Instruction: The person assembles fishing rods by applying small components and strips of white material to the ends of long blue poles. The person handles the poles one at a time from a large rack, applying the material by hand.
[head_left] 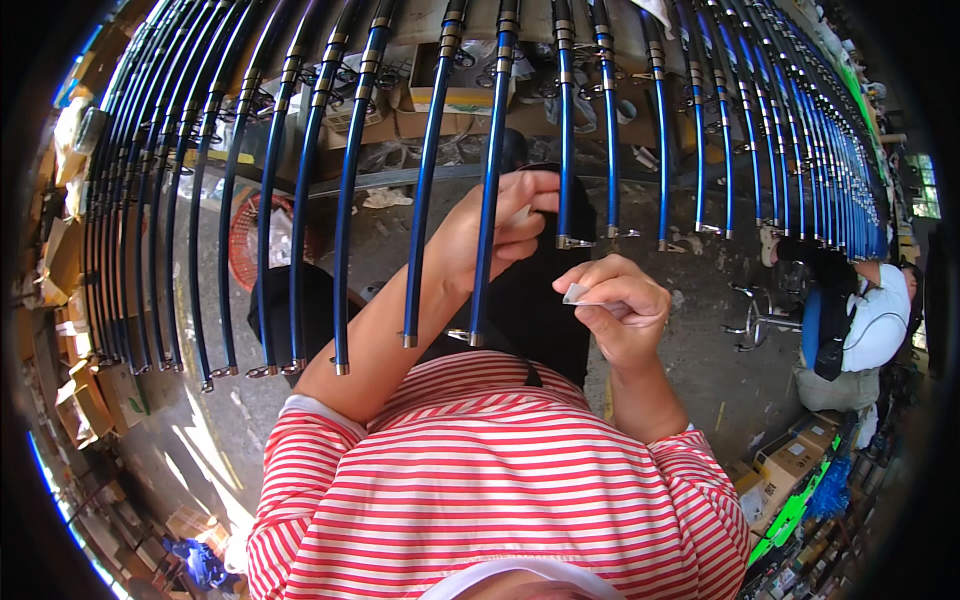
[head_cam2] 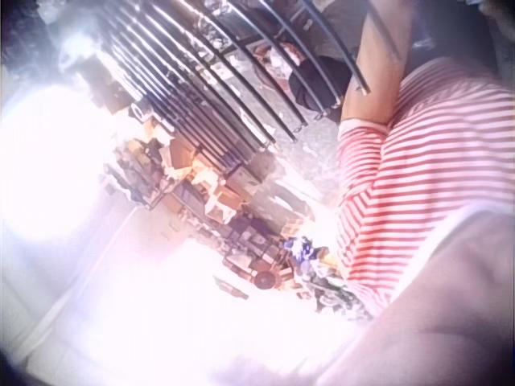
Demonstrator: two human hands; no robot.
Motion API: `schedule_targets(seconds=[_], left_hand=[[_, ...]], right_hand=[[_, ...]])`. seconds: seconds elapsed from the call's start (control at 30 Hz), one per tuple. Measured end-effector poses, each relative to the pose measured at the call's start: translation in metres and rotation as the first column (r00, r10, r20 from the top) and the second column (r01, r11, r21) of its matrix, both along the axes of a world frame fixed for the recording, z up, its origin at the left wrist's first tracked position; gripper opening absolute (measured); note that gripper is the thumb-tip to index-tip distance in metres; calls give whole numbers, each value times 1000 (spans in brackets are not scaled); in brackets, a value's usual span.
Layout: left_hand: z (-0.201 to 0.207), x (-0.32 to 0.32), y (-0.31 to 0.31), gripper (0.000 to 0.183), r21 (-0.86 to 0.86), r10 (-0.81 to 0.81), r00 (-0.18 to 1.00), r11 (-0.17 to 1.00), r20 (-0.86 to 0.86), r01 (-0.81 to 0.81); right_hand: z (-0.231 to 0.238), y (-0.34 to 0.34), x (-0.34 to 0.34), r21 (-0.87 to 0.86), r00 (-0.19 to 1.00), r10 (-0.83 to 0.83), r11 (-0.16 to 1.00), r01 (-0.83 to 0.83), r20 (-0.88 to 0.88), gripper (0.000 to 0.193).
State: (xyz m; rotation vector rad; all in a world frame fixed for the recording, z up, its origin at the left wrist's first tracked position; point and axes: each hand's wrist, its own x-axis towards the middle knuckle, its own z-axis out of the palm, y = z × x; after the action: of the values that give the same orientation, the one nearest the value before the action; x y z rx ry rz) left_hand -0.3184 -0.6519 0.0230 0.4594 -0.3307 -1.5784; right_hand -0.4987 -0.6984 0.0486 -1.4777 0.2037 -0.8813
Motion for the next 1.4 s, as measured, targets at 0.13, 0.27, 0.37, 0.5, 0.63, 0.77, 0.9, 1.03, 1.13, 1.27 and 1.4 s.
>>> schedule_targets(seconds=[0.13, 0.27, 0.37, 0.5, 0.63, 0.77, 0.9, 1.03, 1.13, 1.27, 1.4], left_hand=[[12, -10, -20, 33, -12, 28, 999, 1000, -16, -29], [-6, -11, -7, 31, -67, -69, 988, 996, -136, 61], [-7, -15, 10, 31, -95, -96, 980, 992, -176, 80], [-10, -13, 22, 33, -151, -133, 972, 983, -195, 104], [-13, -13, 26, 33, -163, -136, 968, 981, -213, 102], [-12, -13, 28, 33, -182, -148, 963, 977, -224, 108], [-11, -14, 27, 33, -218, -176, 951, 968, -255, 120], [-10, -13, 28, 32, -205, -178, 950, 971, -257, 126], [-11, -13, 28, 30, -190, -173, 951, 974, -257, 126], [-9, -13, 28, 28, -187, -163, 954, 975, -253, 118], [-8, -14, 27, 25, -173, -159, 956, 978, -247, 118]], right_hand=[[3, -11, -13, -69, 997, -75, 995, 74, -2, 10], [4, -13, -11, -63, 995, -94, 993, 95, 14, 11], [6, -15, -4, -106, 1000, 9, 994, -9, -4, 13], [8, -11, 3, -105, 992, 124, 987, -125, -14, 13], [9, -8, 4, -81, 992, 115, 990, -119, -48, 10], [10, -11, 5, -139, 985, 167, 975, -172, -45, 13], [8, -10, 6, -161, 984, 175, 971, -178, -35, 14], [7, -9, 7, -183, 985, 171, 968, -172, -23, 16], [6, -9, 7, -181, 986, 164, 970, -164, -17, 16], [7, -8, 7, -184, 986, 164, 969, -167, -30, 15], [5, -9, 5, -183, 985, 167, 968, -170, -36, 13]])
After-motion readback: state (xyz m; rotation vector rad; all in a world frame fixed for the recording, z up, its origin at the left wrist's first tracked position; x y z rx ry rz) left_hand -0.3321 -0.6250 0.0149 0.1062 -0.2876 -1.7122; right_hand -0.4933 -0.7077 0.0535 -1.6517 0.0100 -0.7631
